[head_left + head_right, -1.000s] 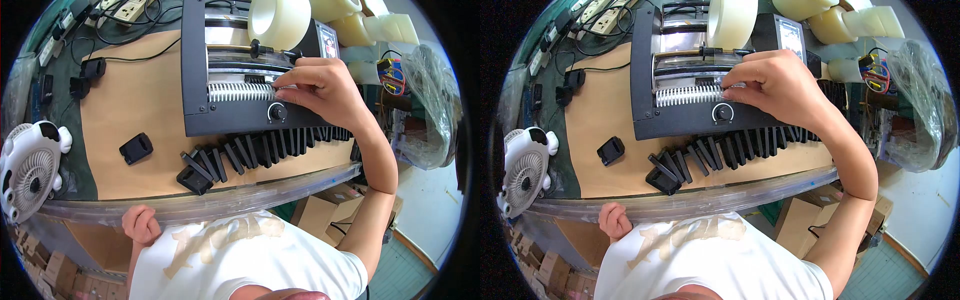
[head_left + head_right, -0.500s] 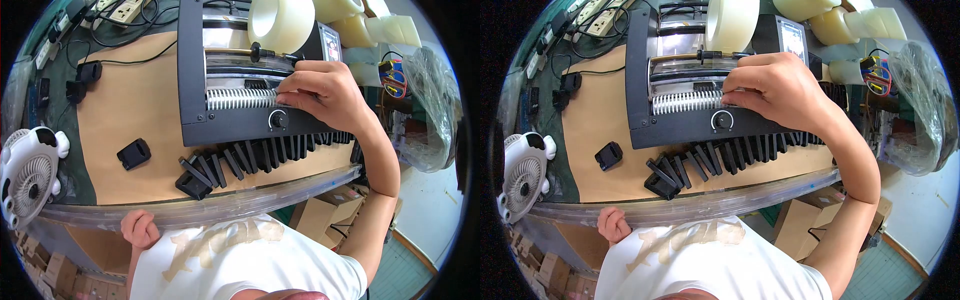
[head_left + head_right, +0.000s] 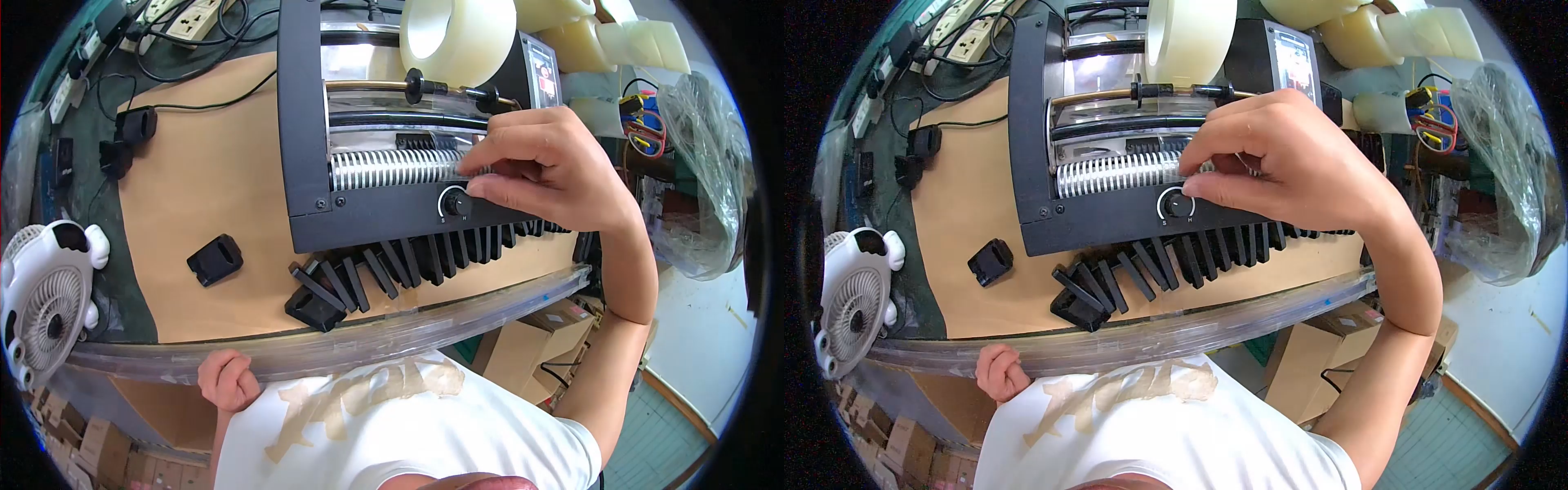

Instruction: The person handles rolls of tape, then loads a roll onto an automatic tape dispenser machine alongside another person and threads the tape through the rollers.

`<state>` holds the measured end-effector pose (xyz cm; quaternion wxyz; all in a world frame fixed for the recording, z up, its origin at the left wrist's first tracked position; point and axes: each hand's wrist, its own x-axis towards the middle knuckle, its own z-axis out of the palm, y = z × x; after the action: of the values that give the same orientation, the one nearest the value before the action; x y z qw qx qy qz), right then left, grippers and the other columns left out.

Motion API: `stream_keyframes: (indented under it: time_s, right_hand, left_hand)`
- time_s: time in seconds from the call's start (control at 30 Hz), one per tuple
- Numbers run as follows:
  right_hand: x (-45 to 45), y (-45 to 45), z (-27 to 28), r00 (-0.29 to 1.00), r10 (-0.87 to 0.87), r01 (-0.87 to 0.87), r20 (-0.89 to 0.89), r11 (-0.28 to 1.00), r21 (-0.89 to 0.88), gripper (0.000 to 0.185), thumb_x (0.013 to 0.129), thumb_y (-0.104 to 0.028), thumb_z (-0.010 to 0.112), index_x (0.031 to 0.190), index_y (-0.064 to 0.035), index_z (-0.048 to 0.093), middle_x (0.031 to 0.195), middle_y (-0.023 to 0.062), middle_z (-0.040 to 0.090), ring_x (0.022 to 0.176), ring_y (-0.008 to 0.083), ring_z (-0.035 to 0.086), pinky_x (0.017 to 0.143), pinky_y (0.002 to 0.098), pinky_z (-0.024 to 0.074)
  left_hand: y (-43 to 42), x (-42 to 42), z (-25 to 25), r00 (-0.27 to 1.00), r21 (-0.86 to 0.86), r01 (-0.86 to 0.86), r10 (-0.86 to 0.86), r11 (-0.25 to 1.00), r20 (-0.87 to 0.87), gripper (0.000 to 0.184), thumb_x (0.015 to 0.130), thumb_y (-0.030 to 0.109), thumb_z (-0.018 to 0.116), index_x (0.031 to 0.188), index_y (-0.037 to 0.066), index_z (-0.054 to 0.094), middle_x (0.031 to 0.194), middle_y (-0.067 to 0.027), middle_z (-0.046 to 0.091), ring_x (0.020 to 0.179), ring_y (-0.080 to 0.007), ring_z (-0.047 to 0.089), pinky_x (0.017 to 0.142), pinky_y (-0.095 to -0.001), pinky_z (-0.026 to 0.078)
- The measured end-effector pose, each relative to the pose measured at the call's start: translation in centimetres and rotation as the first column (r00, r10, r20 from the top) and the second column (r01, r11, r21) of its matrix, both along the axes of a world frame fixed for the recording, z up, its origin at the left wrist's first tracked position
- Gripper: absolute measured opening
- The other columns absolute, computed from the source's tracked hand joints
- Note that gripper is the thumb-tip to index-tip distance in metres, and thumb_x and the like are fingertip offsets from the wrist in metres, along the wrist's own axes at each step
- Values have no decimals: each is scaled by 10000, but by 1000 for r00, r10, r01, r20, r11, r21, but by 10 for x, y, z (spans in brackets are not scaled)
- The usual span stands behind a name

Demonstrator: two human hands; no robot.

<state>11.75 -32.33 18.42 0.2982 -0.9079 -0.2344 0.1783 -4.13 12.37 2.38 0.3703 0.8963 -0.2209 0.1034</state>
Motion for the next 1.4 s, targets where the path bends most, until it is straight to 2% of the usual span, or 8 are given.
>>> stream_keyframes:
  time_s: [0.13, 0.23, 0.4, 0.53, 0.73, 0.87, 1.13, 1.4]
  right_hand:
    - [-3, -3, -14, 999, -19, 15, 38, 995, 102, 60, 812, 7, 717, 861, -3, 685, 679, 42, 563, 548, 148, 497, 507, 295, 366]
    - [-6, 2, 0, 976, -213, 214, 48, 977, -7, 48, 812, -13, 692, 841, -5, 654, 703, 70, 599, 553, 196, 551, 524, 303, 458]
    - [-4, 3, -10, 735, 47, 69, 676, 987, -143, 152, 692, -13, 743, 796, -65, 645, 686, 34, 504, 565, 194, 517, 510, 308, 443]
    - [-7, -2, -20, 749, 229, -133, 622, 971, -198, 225, 617, -69, 779, 804, -56, 655, 725, 34, 517, 605, 201, 517, 506, 321, 437]
    - [-1, -1, 7, 890, 259, -271, 376, 962, -21, 179, 707, 1, 750, 881, -14, 708, 781, 55, 599, 619, 185, 547, 517, 289, 415]
    - [2, -6, 7, 964, -114, 125, 240, 992, -34, 33, 839, -32, 728, 863, -37, 706, 758, 57, 600, 598, 196, 543, 527, 307, 434]
    - [14, 3, 3, 1000, -19, 23, 22, 982, -186, 211, 813, -202, 812, 961, -57, 771, 724, 73, 622, 627, 219, 604, 587, 335, 483]
    - [12, 2, 1, 998, -55, 49, -35, 986, -161, 172, 806, -149, 803, 937, -43, 772, 769, 96, 660, 661, 251, 637, 602, 348, 498]
  left_hand:
    - [1, -2, -3, 1000, -21, -10, 10, 1000, -11, 220, 621, -68, 599, 772, 71, 679, 777, -98, 654, 619, -266, 625, 555, -338, 482]
    - [1, 1, -1, 999, -25, 16, -17, 1000, -40, 227, 620, -73, 594, 774, 72, 678, 783, -100, 654, 620, -268, 623, 556, -339, 481]
    - [2, 1, 0, 999, -17, 8, -9, 1000, -38, 232, 620, -79, 594, 777, 70, 680, 793, -101, 656, 620, -271, 620, 561, -343, 482]
    - [2, 0, 0, 1000, -9, 4, -4, 1000, -20, 228, 622, -73, 602, 781, 69, 683, 793, -99, 658, 634, -272, 623, 579, -345, 486]
    - [1, -1, 1, 999, -3, -5, 5, 1000, -53, 211, 624, -67, 608, 769, 66, 684, 787, -103, 660, 641, -274, 625, 584, -343, 487]
    - [1, 1, 1, 999, -28, -1, 0, 1000, -51, 215, 623, -74, 603, 772, 60, 683, 782, -109, 657, 635, -275, 624, 574, -344, 487]
    - [-8, 11, 7, 998, -48, 54, -53, 997, 14, 229, 705, -150, 520, 820, 12, 633, 724, -133, 615, 557, -229, 577, 475, -300, 453]
    - [-5, 6, 5, 999, -48, 27, -29, 998, -36, 214, 648, -109, 570, 782, 36, 654, 757, -116, 634, 595, -265, 604, 524, -333, 470]
